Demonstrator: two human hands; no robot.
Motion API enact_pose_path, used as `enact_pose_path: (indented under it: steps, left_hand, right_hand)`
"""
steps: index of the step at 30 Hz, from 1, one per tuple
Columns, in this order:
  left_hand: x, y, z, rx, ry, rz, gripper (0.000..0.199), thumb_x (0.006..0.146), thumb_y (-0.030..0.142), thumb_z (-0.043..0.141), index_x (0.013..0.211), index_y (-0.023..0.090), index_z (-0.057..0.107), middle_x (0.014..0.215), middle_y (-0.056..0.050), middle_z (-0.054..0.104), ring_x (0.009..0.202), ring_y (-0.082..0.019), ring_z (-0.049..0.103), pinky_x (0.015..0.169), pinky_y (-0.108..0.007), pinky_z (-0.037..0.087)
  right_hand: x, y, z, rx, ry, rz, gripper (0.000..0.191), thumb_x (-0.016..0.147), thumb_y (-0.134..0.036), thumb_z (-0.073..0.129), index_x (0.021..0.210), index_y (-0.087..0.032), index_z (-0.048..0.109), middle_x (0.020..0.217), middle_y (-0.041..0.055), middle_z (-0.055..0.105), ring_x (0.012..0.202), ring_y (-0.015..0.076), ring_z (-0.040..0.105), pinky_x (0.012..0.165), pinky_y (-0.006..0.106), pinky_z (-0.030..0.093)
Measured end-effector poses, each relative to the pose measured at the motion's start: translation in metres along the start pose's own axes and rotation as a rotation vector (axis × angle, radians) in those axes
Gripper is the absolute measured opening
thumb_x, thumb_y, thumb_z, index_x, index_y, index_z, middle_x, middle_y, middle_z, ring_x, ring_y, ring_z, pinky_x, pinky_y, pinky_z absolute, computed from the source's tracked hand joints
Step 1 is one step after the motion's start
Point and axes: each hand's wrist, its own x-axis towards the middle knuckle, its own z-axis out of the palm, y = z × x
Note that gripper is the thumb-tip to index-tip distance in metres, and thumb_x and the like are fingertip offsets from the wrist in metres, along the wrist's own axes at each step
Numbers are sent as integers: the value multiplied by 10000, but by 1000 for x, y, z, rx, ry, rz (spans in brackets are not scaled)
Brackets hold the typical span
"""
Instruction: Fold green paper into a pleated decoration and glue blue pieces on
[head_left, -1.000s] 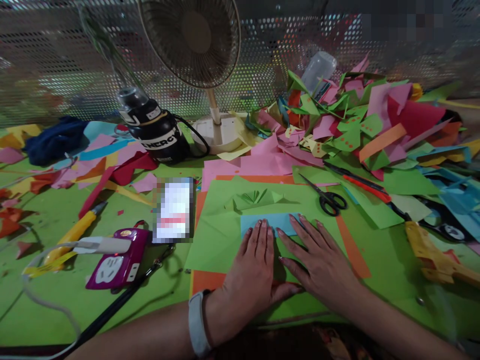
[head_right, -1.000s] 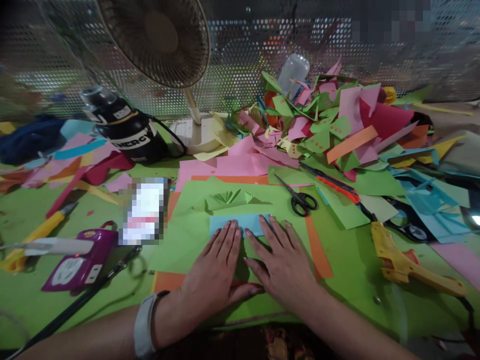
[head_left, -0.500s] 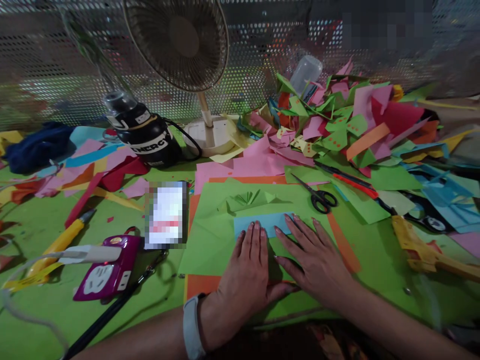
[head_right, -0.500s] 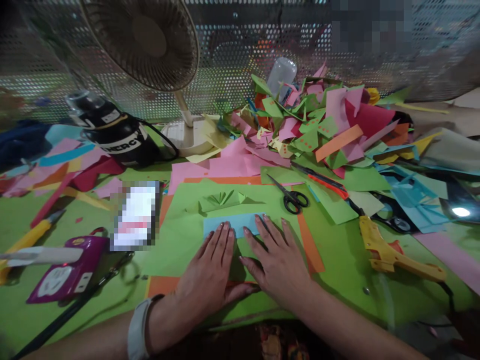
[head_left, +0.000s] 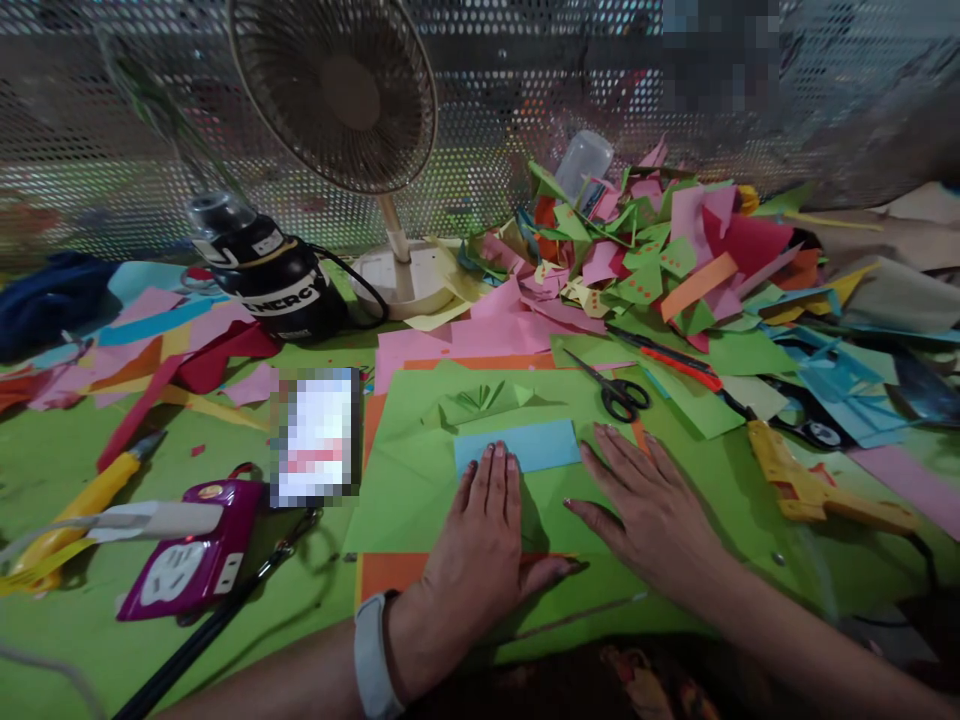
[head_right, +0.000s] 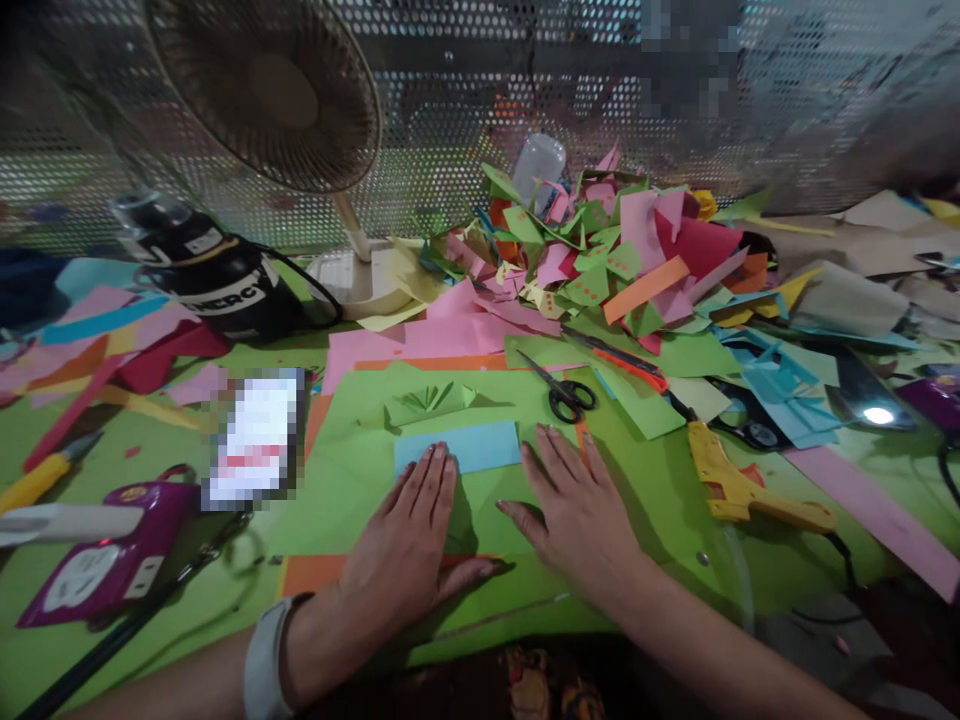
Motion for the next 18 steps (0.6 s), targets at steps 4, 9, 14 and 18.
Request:
enact_pose_path:
  steps: [4, 9, 14, 18]
  left_hand:
    - [0, 3, 0, -22, -22, -25, 1042, 865, 800, 225, 1349, -86, 483, 1435, -312, 441, 1348, -406, 426, 1081, -508, 384]
    - [5, -11, -13, -173, -69, -11, 963, 871, 776, 312, 1334, -46, 506, 1415, -303, 483, 1328, -405, 452, 1061, -539, 398]
    - [31, -49, -34, -484, -92, -140, 238, 970, 309, 511, 1047, 143, 664, 1085, -129, 673, 1020, -262, 625, 890, -424, 515]
    - [51, -55, -34, -589, -152, -208, 57, 883, 221, 646, 870, 170, 665, 926, -68, 637, 915, -233, 610, 831, -399, 515]
  right_hand:
    - [16, -4, -4, 37, 56, -102, 441, 1015, -331, 379, 1341, -102, 569, 1453, 191, 495, 1335, 302, 479, 1084, 527, 394]
    - [25, -9, 9, 105, -24, -306, 432, 1016, -308, 362, 1330, -107, 580, 1431, 168, 528, 1325, 284, 494, 1050, 486, 459]
    - [21, -8, 18, 117, -23, -323, 432, 1004, -310, 395, 1327, -87, 575, 1427, 180, 530, 1334, 304, 480, 1057, 513, 448]
    - [21, -9, 19, 143, -28, -296, 428, 994, -310, 424, 1321, -83, 579, 1420, 187, 535, 1346, 297, 465, 1077, 512, 426]
